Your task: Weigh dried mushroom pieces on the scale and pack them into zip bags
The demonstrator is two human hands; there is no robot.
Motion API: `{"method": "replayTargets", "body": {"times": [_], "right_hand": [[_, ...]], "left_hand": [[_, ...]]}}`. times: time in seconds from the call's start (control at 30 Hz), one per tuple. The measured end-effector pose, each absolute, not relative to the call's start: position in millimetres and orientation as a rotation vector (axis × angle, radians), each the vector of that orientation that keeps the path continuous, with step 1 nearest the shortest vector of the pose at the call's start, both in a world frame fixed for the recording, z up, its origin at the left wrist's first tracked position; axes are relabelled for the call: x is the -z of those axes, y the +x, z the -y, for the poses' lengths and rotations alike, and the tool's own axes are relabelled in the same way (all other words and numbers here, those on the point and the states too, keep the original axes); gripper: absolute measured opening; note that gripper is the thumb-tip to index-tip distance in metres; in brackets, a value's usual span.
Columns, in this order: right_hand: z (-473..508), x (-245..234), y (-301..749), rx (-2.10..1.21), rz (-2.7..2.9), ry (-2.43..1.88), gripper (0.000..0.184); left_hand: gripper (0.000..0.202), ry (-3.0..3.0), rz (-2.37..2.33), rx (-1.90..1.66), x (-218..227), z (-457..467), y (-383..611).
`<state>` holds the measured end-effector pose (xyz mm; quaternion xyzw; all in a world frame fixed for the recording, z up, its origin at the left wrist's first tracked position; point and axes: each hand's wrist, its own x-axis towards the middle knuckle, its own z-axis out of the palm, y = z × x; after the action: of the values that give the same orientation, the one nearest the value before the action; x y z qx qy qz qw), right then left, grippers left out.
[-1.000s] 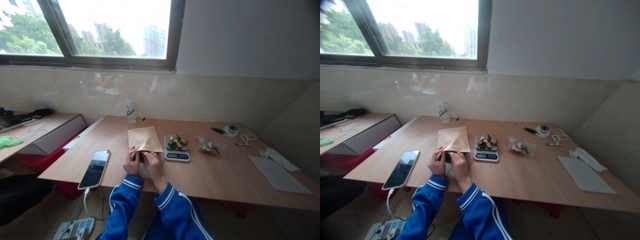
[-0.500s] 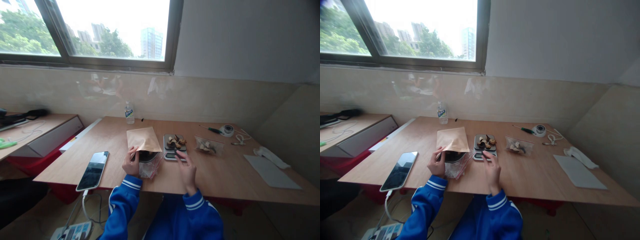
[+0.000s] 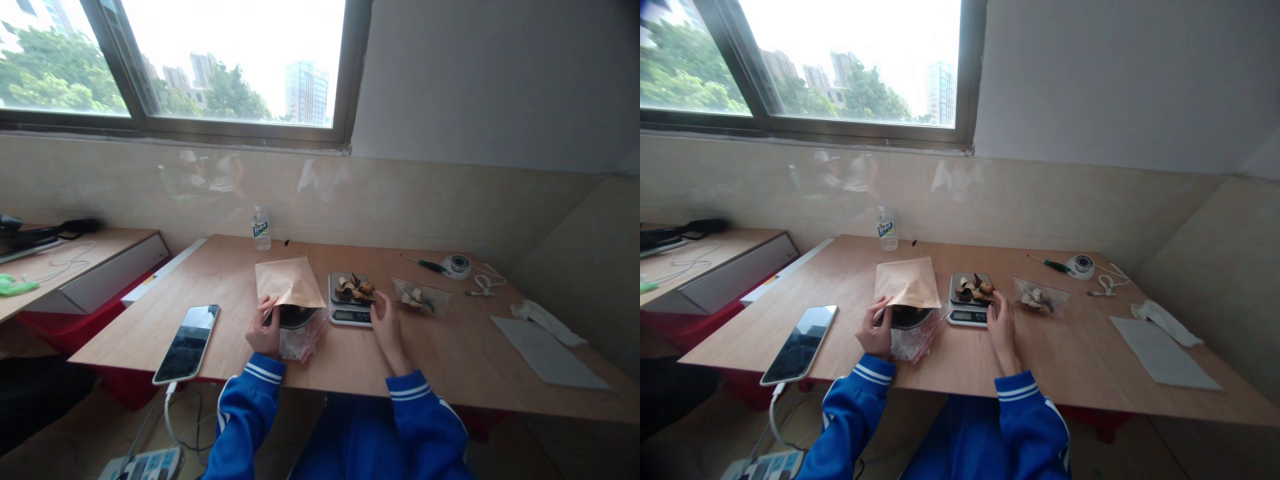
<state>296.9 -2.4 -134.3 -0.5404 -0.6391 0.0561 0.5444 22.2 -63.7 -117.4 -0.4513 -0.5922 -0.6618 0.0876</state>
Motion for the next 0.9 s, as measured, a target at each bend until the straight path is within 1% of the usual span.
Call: {"method": "replayTargets", "body": {"times": [0.07,0.17,0.33,0.57,0.7,0.9], "right_hand": [[3,132,299,-0.027,1.556,-1.315,0.025],[-3,127,302,0.033,1.598,-1.359,0.026],[-2,123,305,0.005,1.561,-1.349,0.028],[16,122,313,-0.081,1.479,-1.327,0.023],[17,120,311,-0.148,1.529,-1.243,0.020],[19,120,305,-0.121,1.613,-1.207,0.021]], "left_hand": [[0.017,-1.340,1.767,1.959,118,64,22],[0.016,-1.332,1.773,1.947,118,64,22],[0.016,-1.326,1.793,1.934,115,65,23],[0.018,-1.338,1.796,1.979,119,65,23],[0.018,-1.335,1.808,1.982,119,64,22],[0.018,-1.386,1.796,1.917,119,61,19]]}}
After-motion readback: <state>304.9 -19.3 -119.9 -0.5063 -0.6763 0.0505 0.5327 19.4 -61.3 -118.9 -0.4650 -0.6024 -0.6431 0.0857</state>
